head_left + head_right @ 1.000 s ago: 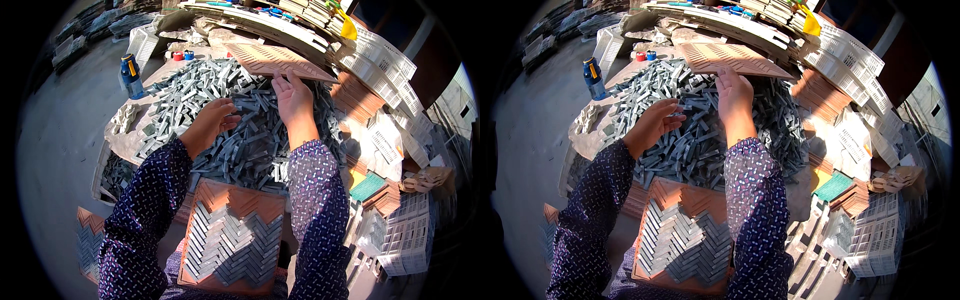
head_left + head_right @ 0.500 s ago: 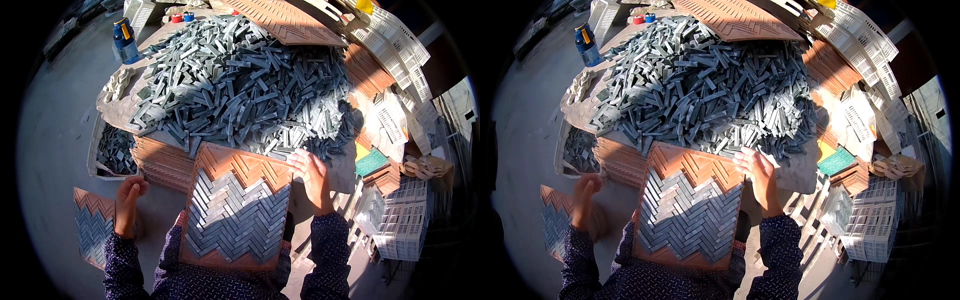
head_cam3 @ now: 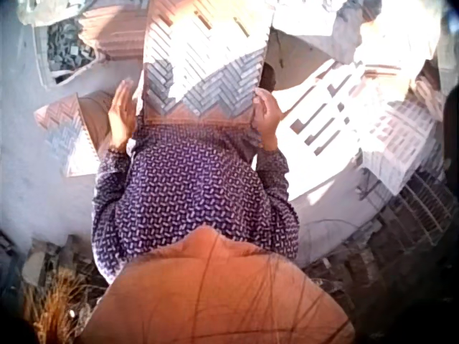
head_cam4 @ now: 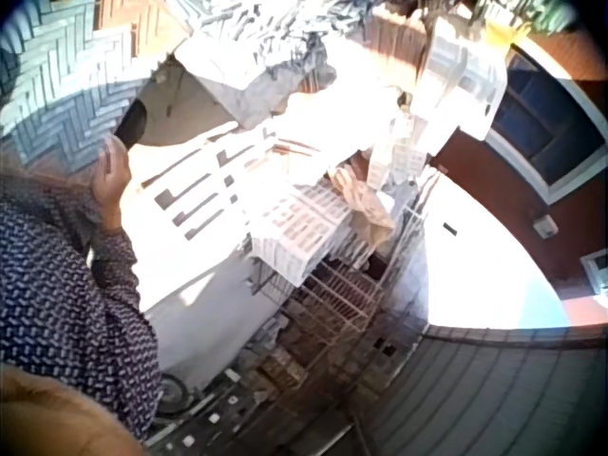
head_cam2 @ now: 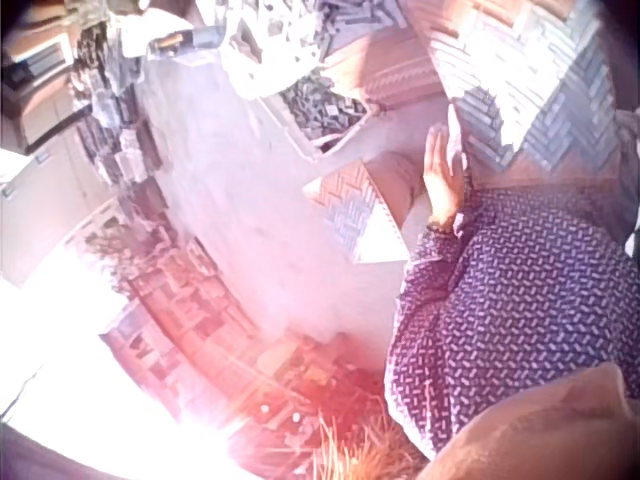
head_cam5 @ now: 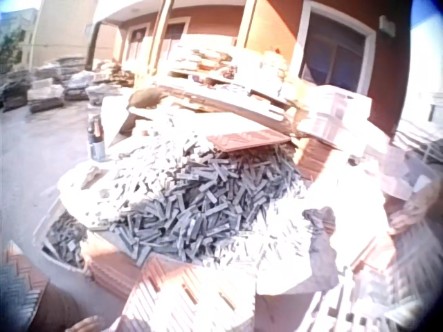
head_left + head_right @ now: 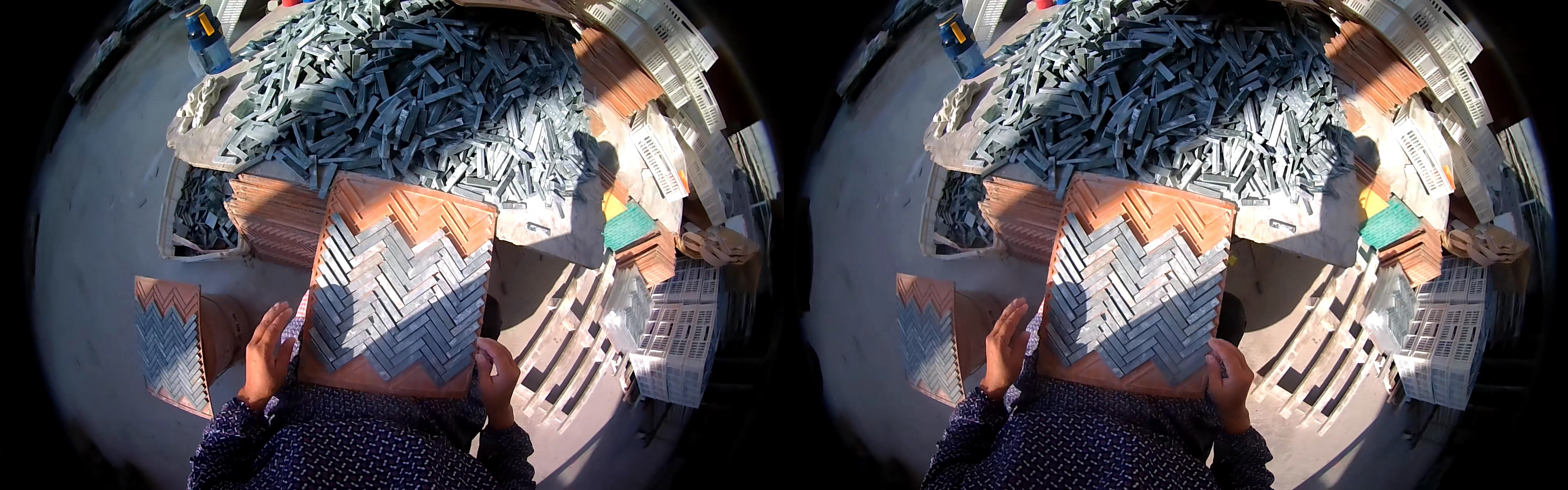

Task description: The person arranges small rectangular tiles by hand onto a square board to form a herringbone pattern. They repeatedly pick tiles from a nearby pile, place them into the pattern, and press them down to secure the layout.

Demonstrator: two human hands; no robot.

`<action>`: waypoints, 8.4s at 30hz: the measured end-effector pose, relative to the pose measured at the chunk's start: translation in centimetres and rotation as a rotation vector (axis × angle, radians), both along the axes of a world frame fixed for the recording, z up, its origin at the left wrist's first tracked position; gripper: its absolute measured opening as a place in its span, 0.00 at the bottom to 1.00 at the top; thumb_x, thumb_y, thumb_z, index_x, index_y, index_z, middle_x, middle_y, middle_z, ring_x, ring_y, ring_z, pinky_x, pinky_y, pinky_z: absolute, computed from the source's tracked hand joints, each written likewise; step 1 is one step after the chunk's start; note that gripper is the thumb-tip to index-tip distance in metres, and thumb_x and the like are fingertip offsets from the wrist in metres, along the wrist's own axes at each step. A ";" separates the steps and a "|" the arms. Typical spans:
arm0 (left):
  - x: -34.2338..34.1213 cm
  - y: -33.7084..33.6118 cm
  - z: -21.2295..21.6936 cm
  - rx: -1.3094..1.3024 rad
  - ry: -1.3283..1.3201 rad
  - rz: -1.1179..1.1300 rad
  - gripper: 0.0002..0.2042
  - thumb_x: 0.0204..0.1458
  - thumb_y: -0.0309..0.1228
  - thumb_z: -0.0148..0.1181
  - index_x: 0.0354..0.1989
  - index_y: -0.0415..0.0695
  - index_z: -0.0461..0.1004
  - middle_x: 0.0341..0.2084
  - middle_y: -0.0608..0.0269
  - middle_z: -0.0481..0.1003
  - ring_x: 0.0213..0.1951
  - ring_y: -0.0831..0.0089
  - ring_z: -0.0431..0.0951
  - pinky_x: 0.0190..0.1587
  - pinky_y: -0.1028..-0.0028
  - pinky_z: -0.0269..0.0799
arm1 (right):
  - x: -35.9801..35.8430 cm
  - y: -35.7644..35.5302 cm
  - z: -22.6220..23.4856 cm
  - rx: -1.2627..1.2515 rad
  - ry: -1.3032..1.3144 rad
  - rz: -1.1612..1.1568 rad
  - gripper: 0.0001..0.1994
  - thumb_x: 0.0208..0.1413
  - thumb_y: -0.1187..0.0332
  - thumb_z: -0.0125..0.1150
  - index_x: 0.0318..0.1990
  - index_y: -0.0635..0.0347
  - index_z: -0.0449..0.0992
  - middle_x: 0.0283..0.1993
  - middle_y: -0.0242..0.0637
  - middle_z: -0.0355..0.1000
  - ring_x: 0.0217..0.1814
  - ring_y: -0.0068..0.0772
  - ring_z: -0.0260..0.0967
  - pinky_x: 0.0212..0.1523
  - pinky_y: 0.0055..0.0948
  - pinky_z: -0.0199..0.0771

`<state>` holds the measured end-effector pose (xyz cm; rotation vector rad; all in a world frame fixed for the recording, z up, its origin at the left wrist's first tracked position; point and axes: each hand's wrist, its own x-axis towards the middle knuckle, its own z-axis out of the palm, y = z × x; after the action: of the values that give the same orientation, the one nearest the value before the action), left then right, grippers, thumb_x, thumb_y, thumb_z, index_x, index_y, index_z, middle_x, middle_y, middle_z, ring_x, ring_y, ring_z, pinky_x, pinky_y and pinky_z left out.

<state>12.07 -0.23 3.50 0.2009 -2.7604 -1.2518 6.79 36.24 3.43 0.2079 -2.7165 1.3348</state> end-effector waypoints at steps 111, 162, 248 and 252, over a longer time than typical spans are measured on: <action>-17.9 -0.2 -4.1 -0.360 0.065 -0.400 0.32 0.56 0.35 0.50 0.68 0.44 0.46 0.68 0.56 0.45 0.69 0.58 0.42 0.66 0.49 0.38 | -11.5 -13.0 -1.6 0.337 0.252 0.543 0.40 0.56 0.43 0.46 0.64 0.72 0.52 0.67 0.56 0.49 0.70 0.51 0.46 0.66 0.51 0.44; -19.6 5.9 -3.2 -0.660 0.115 -0.613 0.41 0.47 0.53 0.56 0.66 0.44 0.49 0.67 0.60 0.49 0.68 0.68 0.47 0.69 0.61 0.35 | -13.9 -8.1 -2.1 0.334 0.257 0.445 0.37 0.56 0.48 0.51 0.63 0.68 0.54 0.66 0.53 0.52 0.70 0.51 0.46 0.68 0.47 0.43; -15.3 13.6 -3.5 -0.605 0.117 -0.398 0.35 0.53 0.46 0.52 0.65 0.39 0.50 0.66 0.55 0.50 0.68 0.64 0.49 0.66 0.55 0.42 | -7.4 -6.7 -1.6 0.451 0.190 0.377 0.36 0.51 0.53 0.58 0.63 0.66 0.55 0.66 0.51 0.52 0.71 0.47 0.46 0.65 0.50 0.46; -15.4 13.5 -3.8 -0.588 0.114 -0.391 0.33 0.55 0.45 0.51 0.66 0.41 0.50 0.66 0.57 0.50 0.68 0.64 0.48 0.66 0.53 0.42 | -3.8 -6.3 -3.6 0.561 0.124 0.477 0.40 0.52 0.45 0.53 0.64 0.66 0.52 0.68 0.50 0.49 0.72 0.45 0.43 0.67 0.52 0.40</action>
<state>-3.29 13.28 -0.27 -0.4583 -2.9985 -0.4227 2.98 29.89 -0.19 0.9953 -2.9648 0.5481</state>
